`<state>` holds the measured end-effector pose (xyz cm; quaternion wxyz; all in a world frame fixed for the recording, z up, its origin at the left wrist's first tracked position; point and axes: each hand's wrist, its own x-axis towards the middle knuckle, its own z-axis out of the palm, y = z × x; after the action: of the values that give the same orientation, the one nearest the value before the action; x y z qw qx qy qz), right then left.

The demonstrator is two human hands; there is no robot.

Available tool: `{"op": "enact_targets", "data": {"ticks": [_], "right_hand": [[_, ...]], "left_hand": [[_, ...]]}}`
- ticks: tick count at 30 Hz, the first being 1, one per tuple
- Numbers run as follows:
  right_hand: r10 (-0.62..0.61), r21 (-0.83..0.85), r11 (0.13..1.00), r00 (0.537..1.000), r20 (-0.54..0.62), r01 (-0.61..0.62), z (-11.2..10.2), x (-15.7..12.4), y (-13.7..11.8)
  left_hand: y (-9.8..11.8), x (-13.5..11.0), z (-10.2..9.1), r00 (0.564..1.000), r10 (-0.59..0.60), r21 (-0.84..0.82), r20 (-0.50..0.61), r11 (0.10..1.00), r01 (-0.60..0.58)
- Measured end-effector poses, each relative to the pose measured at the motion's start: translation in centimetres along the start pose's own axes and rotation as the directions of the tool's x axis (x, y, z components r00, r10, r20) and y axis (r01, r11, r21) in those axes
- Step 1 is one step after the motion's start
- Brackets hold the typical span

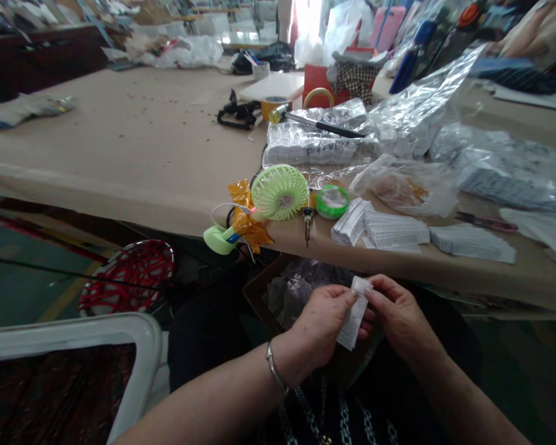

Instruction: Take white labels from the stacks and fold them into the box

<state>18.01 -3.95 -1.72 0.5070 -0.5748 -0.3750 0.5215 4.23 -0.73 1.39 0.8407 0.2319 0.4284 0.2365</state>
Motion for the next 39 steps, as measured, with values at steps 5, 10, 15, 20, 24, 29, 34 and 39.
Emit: {"op": "enact_targets", "data": {"ticks": [5, 10, 15, 20, 24, 29, 34, 39], "right_hand": [[0.157, 0.177, 0.972, 0.988, -0.005, -0.154, 1.2, -0.6, -0.1], [0.18, 0.154, 0.971, 0.983, 0.026, -0.182, 1.4, -1.1, 0.0], [0.232, 0.184, 0.933, 0.906, 0.354, -0.311, 0.3, -0.9, 0.3], [0.175, 0.211, 0.908, 0.785, 0.594, -0.362, -0.1, -0.7, 0.7], [0.146, 0.309, 0.861, 0.777, 0.612, -0.404, 0.5, -0.7, 0.7], [0.17, 0.222, 0.915, 0.821, 0.545, -0.336, 0.6, -1.0, 0.6], [-0.126, -0.294, 0.932, 0.951, 0.282, 0.211, 0.3, -1.6, -0.3], [-0.41, -0.594, 0.599, 0.843, 0.349, 0.537, 0.3, -1.9, -1.0]], "left_hand": [[-0.6, -0.4, -1.4, 0.967, -0.041, -0.103, 0.251, 0.992, 0.069], [-1.1, -0.4, -2.9, 0.917, -0.135, -0.142, 0.375, 0.969, 0.201], [-1.0, -0.8, -3.4, 0.856, -0.178, -0.089, 0.485, 0.964, 0.251], [-1.2, -1.2, -3.7, 0.828, -0.206, -0.03, 0.521, 0.965, 0.259], [-1.5, -1.5, -3.4, 0.855, -0.214, 0.018, 0.472, 0.972, 0.233], [-1.5, -1.8, -3.2, 0.886, -0.165, 0.039, 0.433, 0.986, 0.164], [-1.2, -2.1, -3.3, 0.943, -0.101, 0.02, 0.316, 0.995, 0.1], [-1.2, -2.3, -3.3, 0.958, -0.083, 0.017, 0.274, 0.997, 0.081]]}}
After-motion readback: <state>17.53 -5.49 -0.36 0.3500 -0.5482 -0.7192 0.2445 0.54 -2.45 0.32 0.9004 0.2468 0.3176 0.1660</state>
